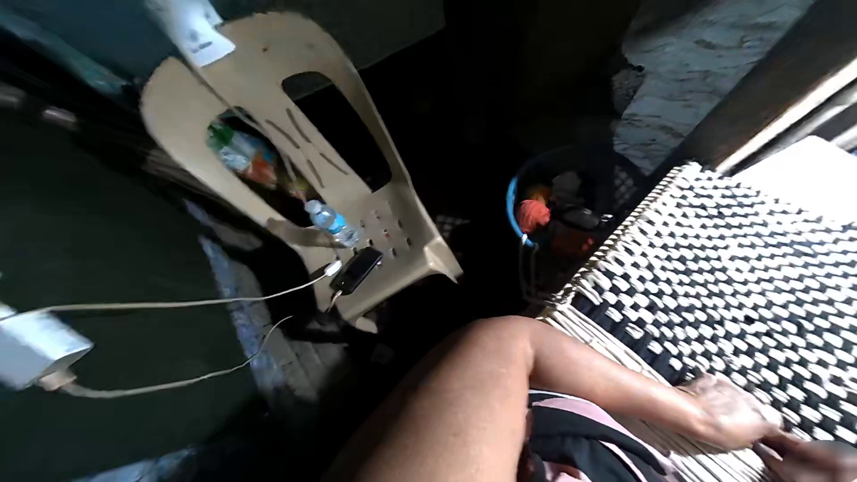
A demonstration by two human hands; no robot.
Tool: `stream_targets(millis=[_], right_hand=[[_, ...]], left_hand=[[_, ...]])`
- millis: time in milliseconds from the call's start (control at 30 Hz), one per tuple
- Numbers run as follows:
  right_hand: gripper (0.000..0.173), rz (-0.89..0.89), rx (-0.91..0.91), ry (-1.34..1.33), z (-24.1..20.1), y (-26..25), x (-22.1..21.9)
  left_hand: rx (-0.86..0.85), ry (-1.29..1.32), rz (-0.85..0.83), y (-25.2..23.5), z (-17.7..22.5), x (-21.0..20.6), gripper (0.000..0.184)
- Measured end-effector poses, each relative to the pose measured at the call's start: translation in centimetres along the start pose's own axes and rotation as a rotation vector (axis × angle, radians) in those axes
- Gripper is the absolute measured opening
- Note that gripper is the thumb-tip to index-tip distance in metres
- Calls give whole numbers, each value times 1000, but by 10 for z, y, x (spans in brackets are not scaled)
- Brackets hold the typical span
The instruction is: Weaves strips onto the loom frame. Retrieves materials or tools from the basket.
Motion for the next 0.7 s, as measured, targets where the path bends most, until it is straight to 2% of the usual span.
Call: stream_targets(millis=[67,167,333,433,567,700], right_hand=[[16,86,28,62,9,-2,-5],[14,174,-22,88,-9,-2,-5],[18,209,-5,161,-27,3,7],[19,302,-31,144,-22,11,31],[14,490,-130,-36,6,36,73],[11,401,-165,-60,26,48,74]], left_hand=[[23,11,-39,2,1,5,25],[15,27,-86,1,-7,10,29],[-213,35,78,-14,-20,2,27],[-199,99,60,-19,-23,17,31],[-160,142,-20,-29,-31,36,34],[-185,141,-4,-33,-37,27,23]])
Point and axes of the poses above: each hand's wrist, its own y-axis away from the middle knuckle, its own x-axis out of the back of the hand, z = x × y, the point moved 1 cm from there along -y, towards the middle knuckle, and after that the axes turned 15 degrees about x, right-handed, at the moved point
